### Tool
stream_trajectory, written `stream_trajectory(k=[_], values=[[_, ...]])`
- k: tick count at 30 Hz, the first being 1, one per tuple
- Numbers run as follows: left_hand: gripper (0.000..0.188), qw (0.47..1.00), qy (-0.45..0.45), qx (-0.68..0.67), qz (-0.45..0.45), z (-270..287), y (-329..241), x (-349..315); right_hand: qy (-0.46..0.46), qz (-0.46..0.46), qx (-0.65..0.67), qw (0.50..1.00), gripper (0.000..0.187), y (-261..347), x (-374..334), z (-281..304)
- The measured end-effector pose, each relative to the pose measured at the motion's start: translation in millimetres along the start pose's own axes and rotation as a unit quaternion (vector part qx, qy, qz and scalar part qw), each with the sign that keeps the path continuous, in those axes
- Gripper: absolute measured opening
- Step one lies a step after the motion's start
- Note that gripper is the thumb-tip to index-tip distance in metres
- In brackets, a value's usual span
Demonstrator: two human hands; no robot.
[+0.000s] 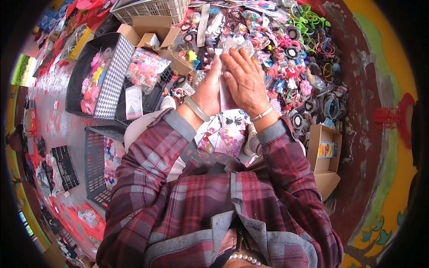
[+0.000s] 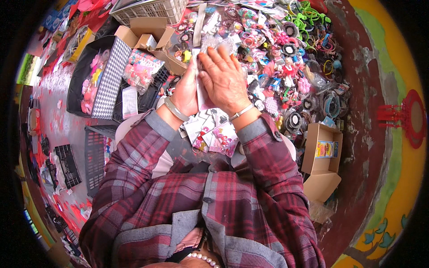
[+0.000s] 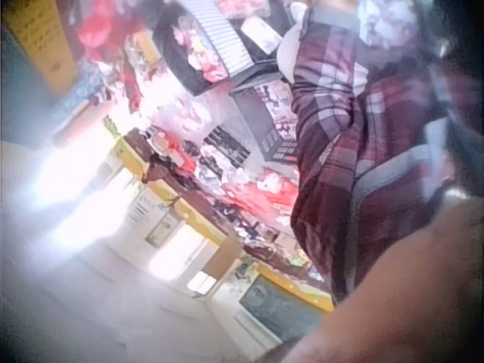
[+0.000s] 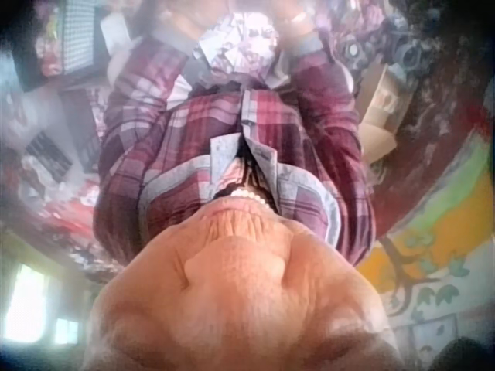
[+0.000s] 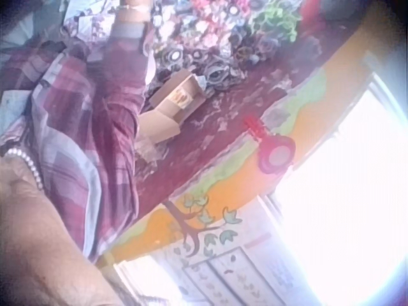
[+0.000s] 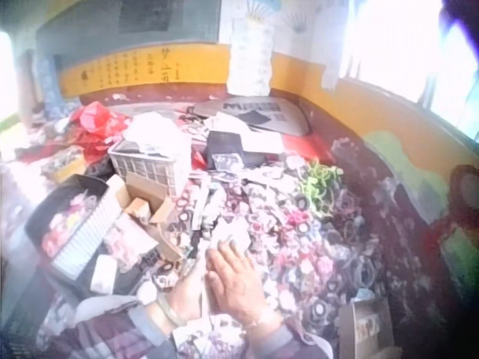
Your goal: The person sits on the floor surrounded by hair accessories and uses a cloth to wipe and clean packaged items, including hair clips and bows. They handle the items one by one, wiping them down and placing them into a nearby crate.
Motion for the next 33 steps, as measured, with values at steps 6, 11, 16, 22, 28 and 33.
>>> stream_trajectory(k=[6, 11, 16, 22, 28, 33], values=[[0.041, 1.0, 0.002, -0.018, 0.012, 18, 5, 1, -0.06, -0.084, 0.122, 0.987, 0.032, -34, 4, -6], [0.039, 0.999, 0.011, -0.039, 0.01, 18, -4, 2, -0.137, -0.256, 0.24, 0.926, 0.029, -82, -4, -5], [0.046, 0.996, 0.035, 0.076, 0.019, 22, -18, -1, -0.177, -0.113, 0.249, 0.945, 0.028, -45, -5, 28], [0.032, 0.985, 0.019, 0.158, 0.062, 8, 5, -5, -0.008, 0.027, 0.068, 0.997, 0.03, 2, 2, 4], [0.04, 0.975, 0.053, 0.202, 0.083, 28, 2, -2, -0.133, -0.051, 0.115, 0.983, 0.022, -33, 6, -2], [0.044, 0.997, 0.012, 0.072, 0.028, 23, -13, -2, -0.296, -0.191, 0.243, 0.904, 0.021, -107, -5, 2]])
Point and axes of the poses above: each hand's wrist, its own x-axis towards the middle knuckle, its own z-axis out of the back of the hand, y = z × x, the point moved 2 cm from there along x, towards the middle knuckle, and after that the axes turned 4 degrees about y, right-handed, at the moved point
